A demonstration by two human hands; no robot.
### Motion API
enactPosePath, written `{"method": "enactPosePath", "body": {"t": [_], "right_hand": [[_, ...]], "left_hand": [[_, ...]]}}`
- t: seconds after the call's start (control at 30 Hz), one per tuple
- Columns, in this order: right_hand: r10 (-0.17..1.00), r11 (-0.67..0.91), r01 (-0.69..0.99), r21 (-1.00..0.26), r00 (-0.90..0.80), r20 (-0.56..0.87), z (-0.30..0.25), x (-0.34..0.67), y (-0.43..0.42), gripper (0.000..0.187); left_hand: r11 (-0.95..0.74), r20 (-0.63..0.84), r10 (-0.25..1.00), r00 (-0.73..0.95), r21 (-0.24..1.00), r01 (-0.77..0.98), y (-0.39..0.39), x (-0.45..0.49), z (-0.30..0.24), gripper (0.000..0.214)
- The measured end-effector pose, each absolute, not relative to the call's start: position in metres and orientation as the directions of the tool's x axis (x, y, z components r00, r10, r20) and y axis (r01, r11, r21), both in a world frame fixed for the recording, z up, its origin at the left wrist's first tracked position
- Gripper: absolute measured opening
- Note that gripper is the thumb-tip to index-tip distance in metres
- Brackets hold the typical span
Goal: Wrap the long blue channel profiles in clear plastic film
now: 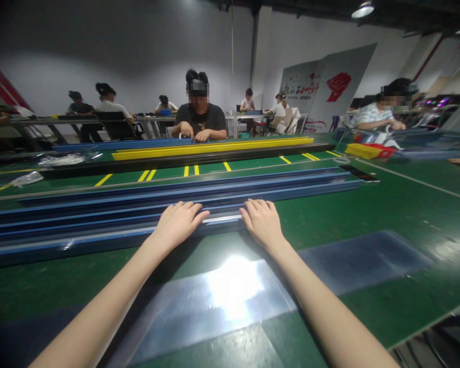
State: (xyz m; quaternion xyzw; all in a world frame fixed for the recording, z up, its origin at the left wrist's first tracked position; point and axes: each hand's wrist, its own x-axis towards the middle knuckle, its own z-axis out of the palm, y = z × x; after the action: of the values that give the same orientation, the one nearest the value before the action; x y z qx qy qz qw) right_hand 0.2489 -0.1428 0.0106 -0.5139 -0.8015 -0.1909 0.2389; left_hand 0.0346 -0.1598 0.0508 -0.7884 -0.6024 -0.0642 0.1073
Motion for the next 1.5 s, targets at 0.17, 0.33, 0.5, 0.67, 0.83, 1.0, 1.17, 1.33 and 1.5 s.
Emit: {"method": "enactPosePath", "body": {"t": [0.17,0.33,0.5,0.67,0.83,1.0,1.17,1.33,1.5], "right_hand": [[0.745,0.3,0.954,0.013,-0.243,0.621,0.019,0.255,-0.142,0.035],[0.776,0.164,0.946,-0.28,0.051,0.629,0.023,0.274,-0.131,0.041],[0.852,0.027,0.813,-0.582,0.286,0.438,0.019,0.292,-0.121,0.034],[0.919,-0.104,0.685,-0.721,0.344,0.193,0.013,0.303,-0.115,0.03],[0.941,-0.112,0.62,-0.777,0.317,0.118,0.007,0.308,-0.111,0.033],[0.953,-0.069,0.585,-0.808,0.278,0.12,0.001,0.308,-0.108,0.035],[0.958,-0.049,0.536,-0.843,0.263,0.112,-0.008,0.311,-0.102,0.037],[0.962,-0.049,0.497,-0.866,0.257,0.093,-0.012,0.312,-0.1,0.037],[0.966,-0.056,0.451,-0.891,0.249,0.066,-0.011,0.31,-0.1,0.04]], "left_hand": [[-0.265,0.254,0.925,0.282,-0.099,0.959,-0.161,0.037,0.048,0.039],[-0.39,0.278,0.871,0.406,-0.115,0.914,-0.163,0.043,0.04,0.038],[-0.489,0.326,0.799,0.505,-0.137,0.862,-0.166,0.052,0.031,0.03],[-0.509,0.395,0.741,0.543,-0.197,0.838,-0.167,0.059,0.02,0.024],[-0.479,0.505,0.685,0.525,-0.231,0.847,-0.164,0.061,0.007,0.025],[-0.464,0.595,0.624,0.507,-0.24,0.853,-0.164,0.062,-0.005,0.022],[-0.458,0.619,0.594,0.514,-0.265,0.848,-0.163,0.062,-0.014,0.023],[-0.456,0.637,0.575,0.514,-0.272,0.847,-0.165,0.062,-0.015,0.022],[-0.458,0.649,0.557,0.518,-0.28,0.844,-0.168,0.063,-0.014,0.021]]}}
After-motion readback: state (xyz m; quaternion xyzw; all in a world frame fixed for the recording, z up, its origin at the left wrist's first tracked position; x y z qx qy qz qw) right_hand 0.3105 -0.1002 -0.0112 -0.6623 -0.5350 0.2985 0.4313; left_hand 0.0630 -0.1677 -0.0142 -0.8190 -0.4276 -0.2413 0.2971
